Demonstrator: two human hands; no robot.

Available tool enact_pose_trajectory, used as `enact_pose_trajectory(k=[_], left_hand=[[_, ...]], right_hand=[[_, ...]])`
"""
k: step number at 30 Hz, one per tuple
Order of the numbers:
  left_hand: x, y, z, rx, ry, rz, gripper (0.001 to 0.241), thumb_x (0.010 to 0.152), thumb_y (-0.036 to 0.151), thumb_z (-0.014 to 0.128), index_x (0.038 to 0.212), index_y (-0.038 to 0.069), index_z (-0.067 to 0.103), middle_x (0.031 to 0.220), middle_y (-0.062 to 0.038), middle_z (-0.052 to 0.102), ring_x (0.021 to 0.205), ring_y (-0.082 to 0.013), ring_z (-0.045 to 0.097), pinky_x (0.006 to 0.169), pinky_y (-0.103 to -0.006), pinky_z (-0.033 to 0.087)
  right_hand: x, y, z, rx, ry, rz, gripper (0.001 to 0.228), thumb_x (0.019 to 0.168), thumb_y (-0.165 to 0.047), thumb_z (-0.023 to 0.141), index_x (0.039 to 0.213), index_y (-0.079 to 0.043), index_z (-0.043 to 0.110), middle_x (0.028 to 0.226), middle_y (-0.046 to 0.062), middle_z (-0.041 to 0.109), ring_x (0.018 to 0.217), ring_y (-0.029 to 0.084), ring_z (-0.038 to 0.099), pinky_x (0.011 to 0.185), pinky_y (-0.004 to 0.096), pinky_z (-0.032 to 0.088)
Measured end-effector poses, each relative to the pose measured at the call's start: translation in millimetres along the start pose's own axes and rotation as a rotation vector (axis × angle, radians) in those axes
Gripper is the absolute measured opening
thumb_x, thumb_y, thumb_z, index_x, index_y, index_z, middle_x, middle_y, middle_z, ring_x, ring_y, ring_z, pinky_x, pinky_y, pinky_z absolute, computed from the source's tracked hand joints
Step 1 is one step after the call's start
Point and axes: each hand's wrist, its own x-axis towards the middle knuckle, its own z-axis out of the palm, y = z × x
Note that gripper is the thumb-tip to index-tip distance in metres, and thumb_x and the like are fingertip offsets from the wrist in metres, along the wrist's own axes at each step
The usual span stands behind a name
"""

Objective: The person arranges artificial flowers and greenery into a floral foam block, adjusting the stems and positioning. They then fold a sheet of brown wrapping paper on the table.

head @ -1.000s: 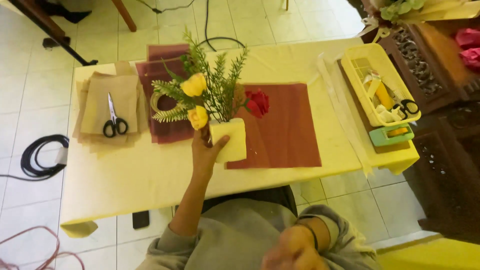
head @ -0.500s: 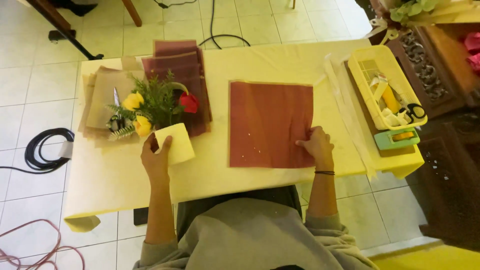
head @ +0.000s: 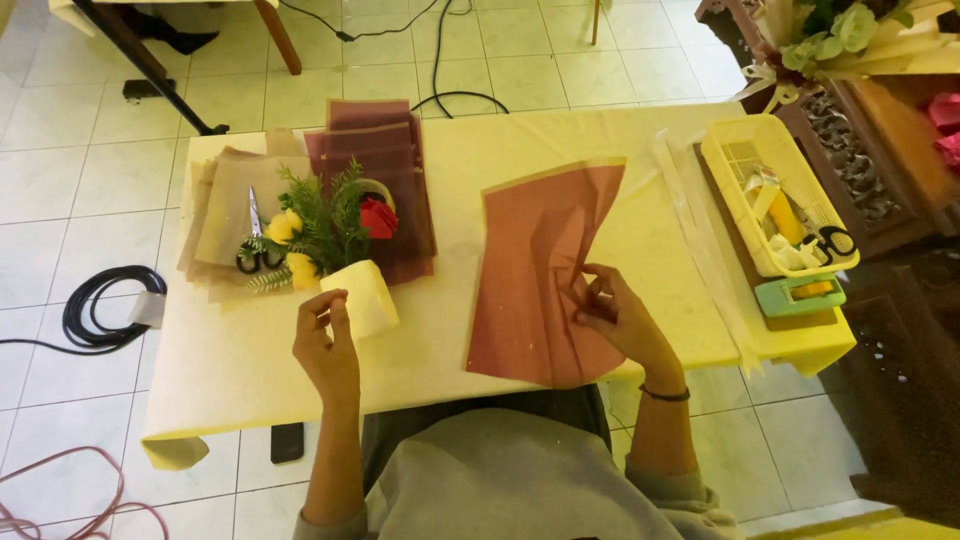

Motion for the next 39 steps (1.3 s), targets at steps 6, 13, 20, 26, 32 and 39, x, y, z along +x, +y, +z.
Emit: enact_pose_trajectory(k=[6, 13, 20, 26, 32, 39], left_hand=[[4, 24, -21, -0.382, -0.131, -0.045, 0.016, 0.11, 0.015, 0.052, 0.119, 0.005, 0.06, 0.112, -0.012, 0.068, 0.11, -0.0211, 0.064, 0.091, -0.0313, 0.054], [5, -19, -62, -0.778, -0.519, -0.054, 0.062, 0.087, 0.035, 0.066, 0.136, 0.013, 0.034, 0.132, -0.022, 0.044, 0.124, -0.0365, 0.047, 0.096, -0.0493, 0.046], [13, -38, -30, -1.266, -0.983, -0.084, 0.127, 0.061, 0.057, 0.084, 0.156, 0.024, 0.005, 0.155, -0.032, 0.016, 0.14, -0.0533, 0.026, 0.103, -0.0697, 0.036], [7, -6, 32, -0.631, -0.887, -0.218, 0.114, 0.076, 0.002, 0.081, 0.162, 0.023, 0.009, 0.152, -0.017, 0.044, 0.109, -0.0425, 0.067, 0.069, -0.045, 0.065], [-22, -35, 124, -0.378, -0.639, -0.218, 0.104, 0.082, -0.017, 0.062, 0.162, 0.033, 0.018, 0.112, -0.022, 0.069, 0.084, -0.0319, 0.074, 0.054, -0.0321, 0.066], [-21, -31, 153, -0.06, -0.631, -0.182, 0.099, 0.087, -0.01, 0.066, 0.163, 0.033, 0.018, 0.134, -0.027, 0.057, 0.1, -0.0415, 0.072, 0.078, -0.0464, 0.067]], right_hand=[[-48, -132, 62, 0.204, -0.515, -0.691, 0.033, 0.092, -0.002, 0.05, 0.121, 0.002, 0.066, 0.117, 0.029, 0.059, 0.114, 0.05, 0.06, 0.096, 0.059, 0.051], [-55, -166, 87, 0.13, -0.55, -0.477, 0.05, 0.094, -0.029, 0.072, 0.133, -0.01, 0.048, 0.098, 0.004, 0.062, 0.085, 0.018, 0.056, 0.079, 0.034, 0.047], [11, -10, 71, 0.465, -0.222, -0.046, 0.084, 0.081, -0.017, 0.085, 0.147, -0.019, 0.033, 0.116, 0.011, 0.066, 0.097, 0.027, 0.066, 0.08, 0.043, 0.06], [-1, -14, 8, 0.4, 0.065, 0.14, 0.097, 0.079, -0.003, 0.082, 0.154, -0.013, 0.022, 0.125, 0.014, 0.059, 0.103, 0.031, 0.064, 0.088, 0.046, 0.057], [-15, 28, -52, 0.029, 0.059, 0.167, 0.116, 0.081, 0.012, 0.072, 0.165, -0.014, -0.003, 0.114, 0.02, 0.056, 0.098, 0.033, 0.063, 0.09, 0.045, 0.055], [-59, 19, 16, -0.513, 0.706, -0.335, 0.02, 0.099, -0.001, 0.06, 0.113, -0.013, 0.068, 0.097, 0.003, 0.066, 0.089, 0.022, 0.069, 0.084, 0.033, 0.055]])
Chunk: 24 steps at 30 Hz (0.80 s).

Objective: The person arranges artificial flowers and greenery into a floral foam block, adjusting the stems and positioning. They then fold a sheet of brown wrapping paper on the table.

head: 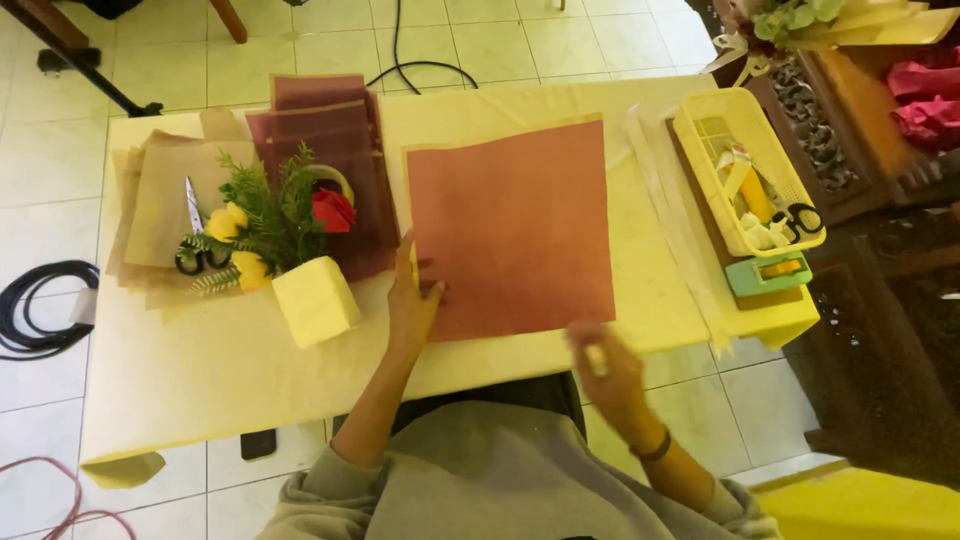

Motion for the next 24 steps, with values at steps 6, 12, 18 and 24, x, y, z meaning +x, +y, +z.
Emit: enact_pose_trajectory(k=[6, 12, 18, 24], left_hand=[[25, -25, 14, 0.107, -0.041, 0.197, 0.073, 0.085, 0.016, 0.075, 0.151, 0.035, 0.052, 0.145, -0.003, 0.059, 0.137, -0.0273, 0.049, 0.117, -0.0449, 0.034], [42, -42, 8, 0.272, -0.207, 0.163, 0.096, 0.078, 0.022, 0.083, 0.161, 0.017, 0.034, 0.16, -0.028, 0.03, 0.144, -0.048, 0.037, 0.118, -0.0552, 0.035], [29, -40, 3, 0.028, -0.292, 0.019, 0.066, 0.099, 0.007, 0.053, 0.162, 0.018, 0.033, 0.163, -0.025, 0.027, 0.151, -0.0427, 0.025, 0.123, -0.0529, 0.022], [47, -59, 16, -0.167, -0.29, 0.05, 0.056, 0.098, 0.002, 0.046, 0.154, 0.008, 0.045, 0.161, -0.023, 0.037, 0.151, -0.0359, 0.03, 0.124, -0.0488, 0.023]], right_hand=[[-83, -115, 105, 1.028, -1.127, -0.395, 0.032, 0.111, -0.016, 0.048, 0.137, -0.003, 0.061, 0.137, 0.028, 0.061, 0.135, 0.05, 0.052, 0.112, 0.072, 0.034], [-58, -97, 109, 0.407, -1.339, -0.258, 0.061, 0.109, -0.051, 0.033, 0.142, -0.004, 0.055, 0.131, 0.028, 0.064, 0.128, 0.048, 0.058, 0.115, 0.063, 0.031], [-161, 91, 27, -0.498, -1.086, 0.097, 0.079, 0.094, -0.079, 0.038, 0.141, -0.019, 0.06, 0.137, 0.024, 0.06, 0.129, 0.048, 0.056, 0.102, 0.061, 0.046], [3, -51, -31, 0.201, -1.486, 0.276, 0.045, 0.102, -0.041, 0.053, 0.137, -0.016, 0.065, 0.119, 0.02, 0.075, 0.096, 0.044, 0.073, 0.087, 0.056, 0.055]])
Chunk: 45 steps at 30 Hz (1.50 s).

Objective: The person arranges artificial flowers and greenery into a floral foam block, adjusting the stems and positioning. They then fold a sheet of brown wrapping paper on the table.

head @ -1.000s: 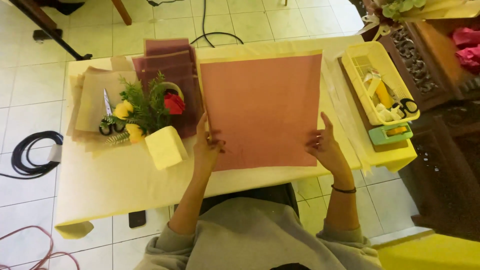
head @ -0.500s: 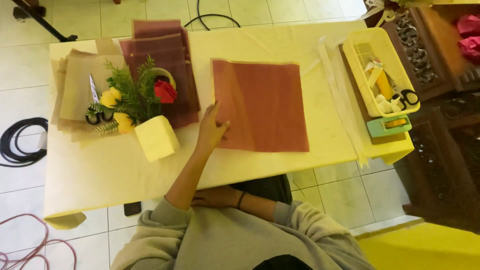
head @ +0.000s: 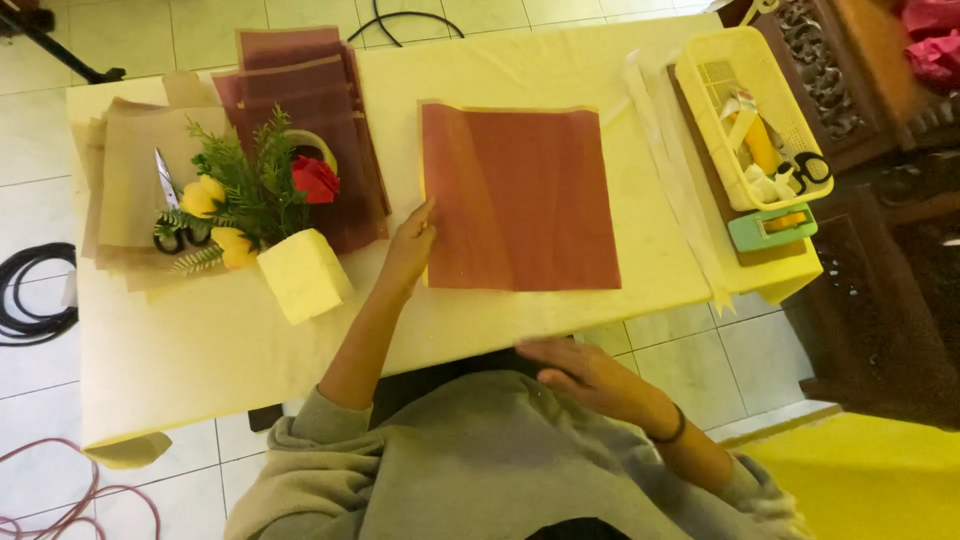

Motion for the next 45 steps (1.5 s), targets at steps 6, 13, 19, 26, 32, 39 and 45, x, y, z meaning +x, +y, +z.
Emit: enact_pose_trajectory(k=[6, 13, 19, 26, 32, 39, 45], left_hand=[[27, -41, -1, -0.526, 0.015, -0.087, 0.072, 0.092, -0.007, 0.042, 0.161, 0.005, 0.026, 0.169, -0.026, 0.003, 0.157, -0.0373, 0.005, 0.128, -0.0468, 0.006], [59, -4, -5, -0.645, 0.004, -0.332, 0.088, 0.089, -0.005, 0.055, 0.165, 0.015, 0.014, 0.171, -0.013, 0.0, 0.155, -0.034, 0.016, 0.123, -0.0508, 0.022], [72, 22, -2, -0.469, -0.023, -0.504, 0.091, 0.094, 0.008, 0.064, 0.166, 0.029, 0.011, 0.171, -0.011, -0.008, 0.157, -0.0371, 0.004, 0.118, -0.0631, 0.009], [68, 13, -29, -0.363, -0.033, -0.436, 0.089, 0.092, 0.009, 0.067, 0.165, 0.016, 0.016, 0.162, -0.017, 0.011, 0.103, -0.0181, 0.042, 0.1, -0.0366, 0.036], [59, 98, -8, -0.32, -0.045, -0.565, 0.075, 0.094, 0.003, 0.056, 0.161, 0.016, 0.026, 0.145, -0.01, 0.041, 0.113, -0.022, 0.054, 0.088, -0.0555, 0.058], [31, 32, -23, -0.008, -0.054, -0.252, 0.093, 0.082, -0.008, 0.073, 0.16, 0.003, 0.023, 0.158, -0.024, 0.021, 0.109, -0.0406, 0.059, 0.067, -0.0511, 0.064], [16, -17, -19, 0.618, -0.092, -0.029, 0.077, 0.079, 0.017, 0.081, 0.15, 0.022, 0.049, 0.136, -0.022, 0.05, 0.136, -0.0383, 0.045, 0.11, -0.0537, 0.042]], right_hand=[[159, -15, 55, -0.452, 0.752, -0.331, 0.092, 0.098, -0.061, 0.051, 0.158, 0.005, 0.03, 0.157, 0.037, 0.033, 0.147, 0.05, 0.032, 0.119, 0.061, 0.027], [165, -19, 78, -0.507, 0.847, -0.635, 0.08, 0.093, -0.064, 0.055, 0.146, -0.004, 0.051, 0.149, 0.024, 0.051, 0.14, 0.041, 0.048, 0.116, 0.059, 0.032], [143, -69, 161, -0.468, 0.613, -0.899, 0.082, 0.078, -0.07, 0.057, 0.139, -0.017, 0.059, 0.143, 0.018, 0.059, 0.142, 0.039, 0.051, 0.118, 0.068, 0.03], [94, 13, 89, -0.635, 1.008, -0.15, 0.088, 0.1, -0.067, 0.034, 0.161, -0.005, 0.029, 0.164, 0.032, 0.024, 0.153, 0.047, 0.019, 0.119, 0.066, 0.004], [143, -57, 152, -0.518, 0.247, -1.152, 0.041, 0.105, -0.013, 0.057, 0.144, -0.026, 0.061, 0.16, -0.004, 0.05, 0.153, 0.021, 0.045, 0.13, 0.057, 0.019], [134, -39, 92, 0.14, 0.598, -1.15, 0.014, 0.101, -0.021, 0.066, 0.102, -0.012, 0.077, 0.107, 0.005, 0.077, 0.094, 0.024, 0.077, 0.077, 0.037, 0.062], [150, 16, 6, -0.543, 1.016, -0.53, 0.106, 0.078, -0.068, 0.075, 0.155, -0.003, 0.041, 0.159, 0.026, 0.04, 0.147, 0.041, 0.039, 0.123, 0.058, 0.016]])
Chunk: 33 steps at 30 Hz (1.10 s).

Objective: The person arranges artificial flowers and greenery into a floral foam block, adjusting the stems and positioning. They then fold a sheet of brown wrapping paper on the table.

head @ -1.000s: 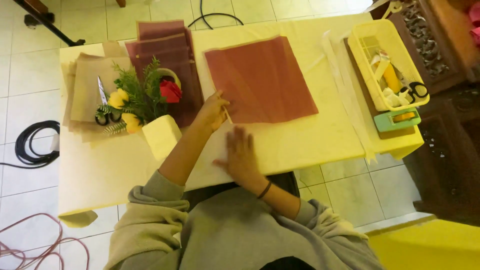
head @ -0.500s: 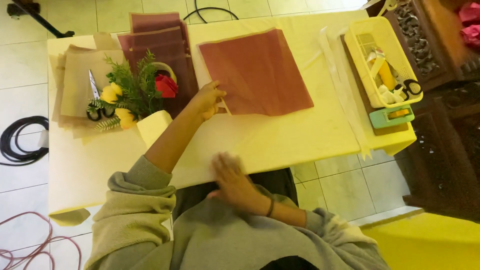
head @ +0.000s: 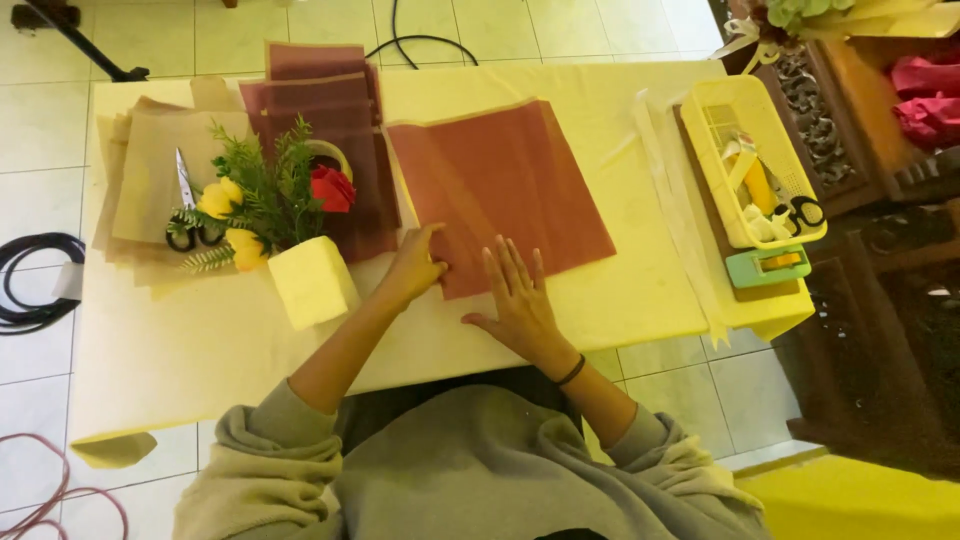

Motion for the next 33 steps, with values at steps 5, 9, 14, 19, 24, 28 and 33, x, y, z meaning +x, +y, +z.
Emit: enact_pose_trajectory(k=[5, 9, 14, 19, 24, 28, 33], left_hand=[[-30, 25, -14, -0.279, -0.03, -0.013, 0.073, 0.083, -0.015, 0.055, 0.149, 0.015, 0.051, 0.135, -0.027, 0.052, 0.096, -0.0404, 0.067, 0.075, -0.0467, 0.064], [-52, 53, -33, -0.456, -0.001, 0.031, 0.099, 0.069, -0.034, 0.038, 0.153, 0.017, 0.05, 0.141, -0.022, 0.046, 0.099, -0.0312, 0.061, 0.088, -0.0375, 0.058], [-59, 68, -19, -0.747, 0.308, 0.123, 0.109, 0.086, -0.016, 0.061, 0.164, 0.016, -0.008, 0.154, -0.038, 0.024, 0.127, -0.0551, 0.052, 0.102, -0.055, 0.051], [-54, 94, -43, -0.465, 0.505, 0.241, 0.129, 0.081, 0.015, 0.089, 0.163, 0.01, -0.01, 0.163, -0.03, -0.001, 0.149, -0.0559, 0.009, 0.115, -0.0712, 0.021], [-49, 117, -64, -0.961, 0.107, 0.107, 0.131, 0.079, 0.019, 0.088, 0.161, 0.008, -0.013, 0.152, -0.038, 0.036, 0.149, -0.0517, 0.026, 0.116, -0.0717, -0.002], [-19, 68, -43, -0.86, 0.151, 0.043, 0.03, 0.078, 0.021, 0.093, 0.082, 0.01, 0.065, 0.072, 0.001, 0.061, 0.067, -0.0097, 0.054, 0.065, -0.0226, 0.041], [-34, 95, -59, -0.804, 0.197, 0.091, 0.018, 0.084, 0.023, 0.088, 0.087, 0.01, 0.075, 0.066, -0.002, 0.066, 0.057, -0.0103, 0.057, 0.055, -0.0218, 0.046]], right_hand=[[-16, 21, 34, -0.197, -0.101, 0.083, 0.053, 0.088, -0.016, 0.067, 0.141, -0.016, 0.061, 0.125, 0.008, 0.07, 0.121, 0.025, 0.066, 0.104, 0.041, 0.049], [-30, 18, 26, -0.114, -0.106, 0.164, 0.053, 0.088, -0.014, 0.066, 0.141, -0.018, 0.063, 0.125, 0.007, 0.071, 0.12, 0.026, 0.067, 0.1, 0.041, 0.051], [-36, 12, -10, 0.224, -0.081, 0.234, 0.044, 0.096, -0.012, 0.057, 0.139, -0.014, 0.065, 0.131, 0.006, 0.07, 0.126, 0.025, 0.064, 0.11, 0.041, 0.043], [-22, 26, -90, 0.863, 0.24, 0.756, 0.038, 0.104, -0.029, 0.06, 0.078, -0.006, 0.075, 0.062, 0.005, 0.065, 0.054, 0.01, 0.059, 0.054, 0.026, 0.048], [-11, 64, -147, 1.093, 0.524, 1.015, 0.034, 0.107, -0.033, 0.059, 0.099, -0.004, 0.075, 0.09, 0.014, 0.077, 0.082, 0.021, 0.077, 0.073, 0.035, 0.063], [-32, 130, -127, 0.957, 0.506, 1.051, 0.025, 0.106, -0.031, 0.068, 0.092, -0.011, 0.074, 0.082, 0.005, 0.074, 0.072, 0.012, 0.073, 0.066, 0.029, 0.061], [-13, 129, -155, 0.886, 0.465, 0.982, 0.023, 0.106, -0.031, 0.067, 0.104, -0.01, 0.077, 0.091, 0.008, 0.076, 0.081, 0.014, 0.074, 0.07, 0.031, 0.061]])
